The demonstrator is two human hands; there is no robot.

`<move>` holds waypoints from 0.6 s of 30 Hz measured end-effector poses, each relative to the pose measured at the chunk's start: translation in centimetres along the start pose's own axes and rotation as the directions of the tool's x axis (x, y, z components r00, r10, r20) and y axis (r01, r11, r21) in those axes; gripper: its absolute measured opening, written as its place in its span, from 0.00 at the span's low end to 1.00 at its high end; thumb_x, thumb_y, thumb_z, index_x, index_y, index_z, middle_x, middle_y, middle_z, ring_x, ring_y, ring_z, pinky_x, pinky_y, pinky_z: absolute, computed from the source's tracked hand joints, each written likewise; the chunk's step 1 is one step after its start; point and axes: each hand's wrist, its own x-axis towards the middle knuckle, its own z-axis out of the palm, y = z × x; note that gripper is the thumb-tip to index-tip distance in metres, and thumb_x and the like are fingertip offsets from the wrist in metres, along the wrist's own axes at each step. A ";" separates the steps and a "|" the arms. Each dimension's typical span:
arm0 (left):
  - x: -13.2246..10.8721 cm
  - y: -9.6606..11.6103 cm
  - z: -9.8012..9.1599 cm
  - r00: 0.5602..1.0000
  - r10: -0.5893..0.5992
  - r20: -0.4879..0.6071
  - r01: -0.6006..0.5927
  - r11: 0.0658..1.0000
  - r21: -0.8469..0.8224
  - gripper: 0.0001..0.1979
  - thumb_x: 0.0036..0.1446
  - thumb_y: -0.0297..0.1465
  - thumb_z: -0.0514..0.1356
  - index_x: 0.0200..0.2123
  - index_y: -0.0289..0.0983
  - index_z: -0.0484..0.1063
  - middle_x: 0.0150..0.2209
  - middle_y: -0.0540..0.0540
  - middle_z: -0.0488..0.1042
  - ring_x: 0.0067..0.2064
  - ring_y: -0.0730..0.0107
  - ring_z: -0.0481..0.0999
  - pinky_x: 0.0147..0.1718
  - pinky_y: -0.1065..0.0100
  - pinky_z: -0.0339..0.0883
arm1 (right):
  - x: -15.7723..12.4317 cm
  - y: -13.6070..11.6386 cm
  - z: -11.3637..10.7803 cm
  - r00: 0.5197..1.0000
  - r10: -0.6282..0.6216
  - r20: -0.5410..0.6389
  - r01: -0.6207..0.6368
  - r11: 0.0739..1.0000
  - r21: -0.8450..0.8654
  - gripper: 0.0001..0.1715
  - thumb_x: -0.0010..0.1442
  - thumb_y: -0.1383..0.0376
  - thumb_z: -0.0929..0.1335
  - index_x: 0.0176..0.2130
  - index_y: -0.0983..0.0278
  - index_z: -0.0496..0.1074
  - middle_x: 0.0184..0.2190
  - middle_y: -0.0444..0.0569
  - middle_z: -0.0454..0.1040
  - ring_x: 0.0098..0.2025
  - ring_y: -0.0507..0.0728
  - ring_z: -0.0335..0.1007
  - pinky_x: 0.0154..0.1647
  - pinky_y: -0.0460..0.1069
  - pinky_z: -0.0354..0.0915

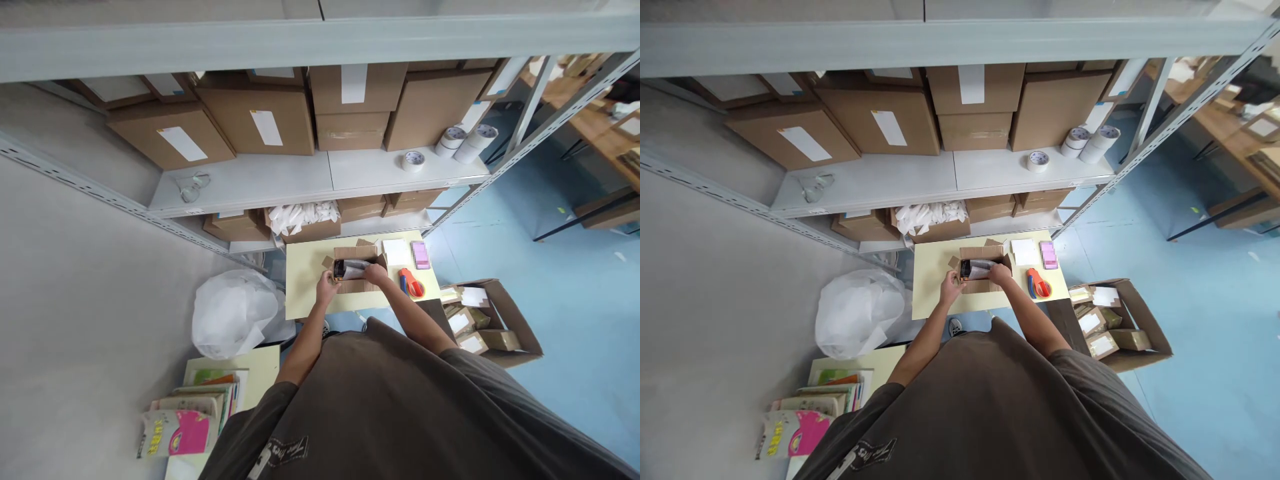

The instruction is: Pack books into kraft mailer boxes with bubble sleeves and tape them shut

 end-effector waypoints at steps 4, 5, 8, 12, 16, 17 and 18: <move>0.8 -1.0 -0.2 0.972 -0.234 0.033 0.236 0.960 -0.151 0.35 0.64 0.40 0.70 0.70 0.41 0.66 0.61 0.36 0.80 0.57 0.59 0.82 0.55 0.62 0.74 | -3.4 2.5 0.1 0.985 0.095 -0.143 -0.078 0.989 0.122 0.25 0.77 0.61 0.60 0.59 0.60 0.81 0.52 0.57 0.85 0.55 0.66 0.80 0.55 0.53 0.72; 1.1 -1.1 -0.3 0.960 -0.267 0.088 0.278 0.945 -0.171 0.33 0.65 0.42 0.69 0.69 0.40 0.67 0.60 0.36 0.81 0.56 0.59 0.83 0.54 0.61 0.75 | -4.3 3.3 0.4 0.969 0.125 -0.211 -0.090 0.981 0.170 0.26 0.77 0.60 0.59 0.62 0.61 0.79 0.56 0.58 0.83 0.57 0.67 0.78 0.58 0.54 0.71; 2.2 -0.6 -0.7 0.951 -0.260 0.169 0.293 0.930 -0.220 0.32 0.67 0.42 0.66 0.70 0.41 0.68 0.61 0.36 0.81 0.58 0.57 0.83 0.56 0.60 0.75 | -6.5 5.5 1.5 0.897 0.283 -0.339 -0.175 0.933 0.314 0.31 0.77 0.57 0.58 0.71 0.65 0.70 0.67 0.62 0.75 0.66 0.69 0.72 0.67 0.58 0.68; 3.7 1.4 -0.9 0.987 -0.157 0.043 0.162 0.962 -0.222 0.43 0.63 0.35 0.69 0.78 0.43 0.57 0.72 0.37 0.70 0.68 0.56 0.75 0.64 0.59 0.71 | -7.4 6.5 3.0 0.903 0.370 -0.218 -0.255 0.870 0.421 0.41 0.76 0.52 0.62 0.78 0.67 0.57 0.70 0.66 0.71 0.67 0.72 0.73 0.65 0.60 0.70; 3.5 2.6 -0.8 0.999 -0.002 0.048 0.008 0.992 -0.124 0.49 0.64 0.31 0.66 0.82 0.44 0.46 0.75 0.40 0.65 0.69 0.62 0.75 0.66 0.62 0.69 | -6.4 5.8 4.3 0.965 0.200 -0.172 -0.121 0.914 0.387 0.48 0.73 0.51 0.63 0.82 0.62 0.46 0.67 0.62 0.75 0.65 0.74 0.75 0.65 0.68 0.70; 3.3 2.7 -0.8 0.997 0.041 0.067 -0.035 0.996 -0.086 0.49 0.64 0.31 0.66 0.82 0.45 0.46 0.75 0.41 0.66 0.69 0.62 0.75 0.67 0.62 0.68 | -6.1 5.6 4.6 0.970 0.165 -0.180 -0.086 0.921 0.380 0.48 0.73 0.52 0.62 0.82 0.61 0.44 0.69 0.61 0.74 0.67 0.74 0.73 0.67 0.69 0.69; 3.0 2.6 -0.8 0.993 0.080 0.087 -0.076 0.996 -0.046 0.49 0.64 0.32 0.66 0.82 0.46 0.46 0.74 0.42 0.67 0.69 0.61 0.74 0.68 0.61 0.68 | -5.8 5.4 5.0 0.972 0.137 -0.190 -0.057 0.926 0.374 0.48 0.73 0.53 0.62 0.82 0.60 0.43 0.71 0.60 0.71 0.71 0.73 0.69 0.69 0.69 0.66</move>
